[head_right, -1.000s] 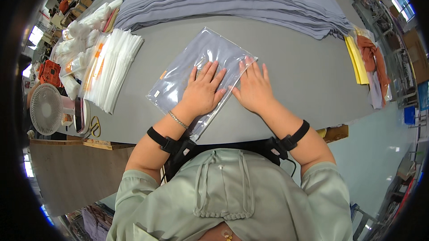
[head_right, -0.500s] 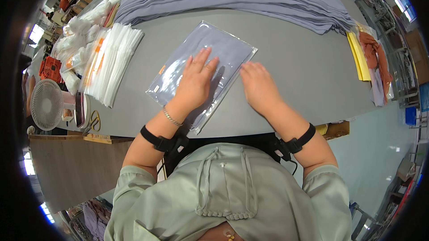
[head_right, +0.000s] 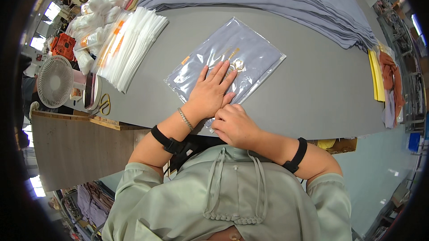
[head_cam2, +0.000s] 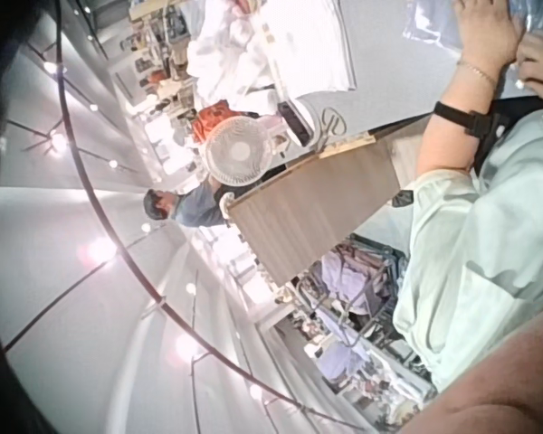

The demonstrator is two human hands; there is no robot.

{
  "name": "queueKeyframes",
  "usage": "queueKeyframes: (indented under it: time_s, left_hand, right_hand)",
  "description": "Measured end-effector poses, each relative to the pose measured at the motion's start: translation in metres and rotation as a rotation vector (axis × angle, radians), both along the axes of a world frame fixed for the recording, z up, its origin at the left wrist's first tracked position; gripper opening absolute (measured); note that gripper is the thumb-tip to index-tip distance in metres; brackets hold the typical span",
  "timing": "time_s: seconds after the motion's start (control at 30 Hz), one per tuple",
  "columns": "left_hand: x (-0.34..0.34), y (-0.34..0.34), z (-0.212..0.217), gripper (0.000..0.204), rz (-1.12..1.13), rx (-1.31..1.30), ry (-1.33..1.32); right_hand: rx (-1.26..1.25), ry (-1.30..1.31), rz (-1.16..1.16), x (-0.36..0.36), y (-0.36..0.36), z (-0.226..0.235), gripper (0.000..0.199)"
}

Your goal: The person folds a gray garment on a table, places it into a clear plastic bag, and sets the packaged item aside. The person repeats this process with another garment.

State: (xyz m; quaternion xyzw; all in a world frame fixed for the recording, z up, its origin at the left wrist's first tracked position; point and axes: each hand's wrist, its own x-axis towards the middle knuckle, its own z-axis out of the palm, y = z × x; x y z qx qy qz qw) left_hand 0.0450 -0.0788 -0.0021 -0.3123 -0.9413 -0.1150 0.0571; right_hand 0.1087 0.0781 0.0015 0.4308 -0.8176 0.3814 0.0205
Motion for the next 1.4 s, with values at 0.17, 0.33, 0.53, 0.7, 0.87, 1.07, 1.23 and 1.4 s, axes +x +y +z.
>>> queueKeyframes:
  time_s: [0.17, 0.33, 0.53, 0.7, 0.87, 1.07, 1.23, 1.4]
  left_hand:
    - [0.001, 0.001, 0.002, 0.057, -0.004, -0.007, -0.005]
    - [0.002, 0.001, 0.002, 0.056, -0.006, -0.014, -0.010]
    - [0.001, -0.008, 0.003, 0.058, -0.068, 0.116, 0.003]
    - [-0.001, -0.070, -0.001, 0.057, 0.381, 0.093, -0.046]
    - [0.022, -0.128, 0.003, 0.048, 0.599, 0.382, 0.203]
    - [0.131, -0.138, 0.007, 0.017, 0.611, 0.953, -0.416]
    - [0.178, -0.120, -0.012, 0.022, 0.613, 1.326, -0.893]
    - [0.169, -0.113, -0.026, 0.039, 0.428, 1.485, -1.113]
  right_hand:
    - [0.034, 0.083, -0.082, -0.003, 0.007, -0.005, 0.013]
    - [0.181, 0.315, -0.391, -0.061, 0.071, 0.004, 0.015]
    - [0.320, 0.268, -0.603, -0.121, 0.130, 0.014, 0.008]
    - [0.711, -0.026, -0.597, -0.099, 0.127, 0.051, 0.007]
    - [0.752, -0.218, -0.652, -0.112, 0.094, 0.070, 0.030]
    - [0.556, 0.256, -0.261, -0.172, 0.043, 0.013, 0.063]
    - [0.652, 0.186, -0.484, -0.142, 0.014, 0.001, 0.065]
    - [0.590, 0.264, -0.463, -0.112, -0.018, 0.011, 0.065]
